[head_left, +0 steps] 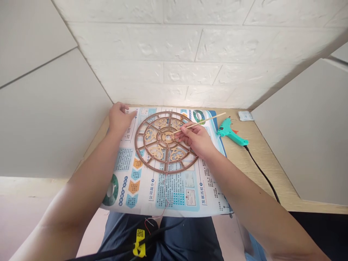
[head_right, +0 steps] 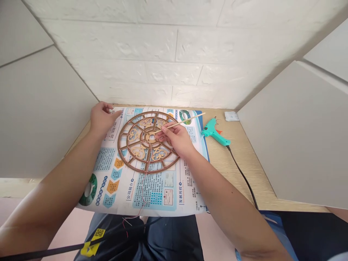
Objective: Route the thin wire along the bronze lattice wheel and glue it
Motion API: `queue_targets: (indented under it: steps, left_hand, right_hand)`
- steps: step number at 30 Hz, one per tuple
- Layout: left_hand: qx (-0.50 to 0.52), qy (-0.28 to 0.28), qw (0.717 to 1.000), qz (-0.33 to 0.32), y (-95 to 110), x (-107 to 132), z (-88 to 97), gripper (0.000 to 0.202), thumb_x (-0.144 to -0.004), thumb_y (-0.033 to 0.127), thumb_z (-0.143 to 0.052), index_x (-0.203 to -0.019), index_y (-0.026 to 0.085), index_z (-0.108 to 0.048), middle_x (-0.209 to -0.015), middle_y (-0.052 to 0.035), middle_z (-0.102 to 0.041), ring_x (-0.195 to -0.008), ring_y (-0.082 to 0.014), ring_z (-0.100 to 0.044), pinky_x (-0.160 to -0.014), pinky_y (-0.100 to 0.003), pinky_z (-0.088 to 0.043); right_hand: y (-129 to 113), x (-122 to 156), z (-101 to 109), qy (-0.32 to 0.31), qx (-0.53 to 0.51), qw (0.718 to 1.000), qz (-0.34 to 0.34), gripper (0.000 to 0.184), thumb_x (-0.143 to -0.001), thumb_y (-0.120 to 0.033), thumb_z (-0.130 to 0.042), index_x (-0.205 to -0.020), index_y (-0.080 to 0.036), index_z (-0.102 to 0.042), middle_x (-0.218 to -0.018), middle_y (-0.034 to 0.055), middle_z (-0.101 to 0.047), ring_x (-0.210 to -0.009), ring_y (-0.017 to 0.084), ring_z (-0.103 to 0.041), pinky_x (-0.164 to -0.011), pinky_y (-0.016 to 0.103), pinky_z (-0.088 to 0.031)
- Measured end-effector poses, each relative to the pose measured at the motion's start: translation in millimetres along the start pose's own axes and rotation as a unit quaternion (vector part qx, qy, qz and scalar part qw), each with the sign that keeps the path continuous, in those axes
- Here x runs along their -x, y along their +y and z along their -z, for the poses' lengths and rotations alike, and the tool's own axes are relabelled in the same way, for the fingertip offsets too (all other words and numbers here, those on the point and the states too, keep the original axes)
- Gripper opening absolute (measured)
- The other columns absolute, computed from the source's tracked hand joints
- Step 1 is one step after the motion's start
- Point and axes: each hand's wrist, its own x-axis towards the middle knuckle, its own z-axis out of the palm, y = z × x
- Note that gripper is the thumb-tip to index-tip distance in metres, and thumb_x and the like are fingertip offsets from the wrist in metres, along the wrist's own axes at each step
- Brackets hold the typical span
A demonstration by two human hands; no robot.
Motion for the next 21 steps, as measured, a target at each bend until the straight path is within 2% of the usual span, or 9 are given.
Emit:
queue_targets:
  steps: [3,6,8,14,21]
  left_hand:
    - [-0.09,-0.055,0.994,-0.04,9.1,8.7,-1.5,0.038,-0.077,0.044,-0.074,-0.104,0.018,-0.064,-0.101,-0.0081,-0.068,-0.091,-0.0235,-0.062,-0.083,-0.036,-0.05]
    - [-0.146,-0.163,0.975,-0.05,20.5,19.3,-3.5,0.031,-0.089,0.05,-0.058,-0.09,0.02,-0.065,-0.098,-0.0086,-0.072,-0.092,-0.0263,-0.064,-0.081,-0.037,-0.049]
    - [-0.161,-0.196,0.966,-0.055,24.7,23.6,-5.0,0.033,-0.091,0.051,-0.054,-0.084,0.02,-0.065,-0.097,-0.0087,-0.073,-0.092,-0.0268,-0.064,-0.079,-0.037,-0.048]
    - [-0.175,-0.208,0.961,-0.056,22.9,23.0,-8.5,0.037,-0.091,0.054,-0.052,-0.083,0.021,-0.066,-0.095,-0.0089,-0.075,-0.089,-0.0278,-0.065,-0.075,-0.037,-0.047]
    - [-0.171,-0.204,0.963,-0.05,17.9,19.8,-12.4,0.037,-0.09,0.054,-0.053,-0.084,0.021,-0.067,-0.095,-0.0089,-0.074,-0.088,-0.0276,-0.064,-0.073,-0.036,-0.045]
  right_hand:
    - [0.6,3.1,-2.2,-0.01,0.054,0.998,0.002,0.032,-0.08,-0.046,-0.082,-0.086,-0.022,-0.061,-0.07,0.0005,-0.074,-0.066,0.016,-0.072,-0.061,0.03,-0.059]
    - [-0.2,9.2,-5.7,-0.034,0.119,0.992,0.014,0.027,-0.084,-0.042,-0.078,-0.085,-0.023,-0.059,-0.066,-0.0014,-0.069,-0.059,0.016,-0.067,-0.056,0.031,-0.057]
    - [0.0,12.9,-8.0,-0.049,0.153,0.987,0.025,0.023,-0.086,-0.04,-0.075,-0.085,-0.023,-0.058,-0.068,-0.0013,-0.069,-0.061,0.016,-0.067,-0.059,0.033,-0.058]
    - [3.4,15.3,-10.6,-0.063,0.221,0.973,0.028,0.019,-0.089,-0.038,-0.07,-0.084,-0.022,-0.06,-0.074,0.0,-0.067,-0.065,0.016,-0.068,-0.066,0.036,-0.061]
    - [3.6,14.9,-11.1,-0.066,0.232,0.97,0.042,0.022,-0.088,-0.039,-0.071,-0.085,-0.02,-0.062,-0.08,0.0009,-0.066,-0.065,0.015,-0.067,-0.066,0.036,-0.062]
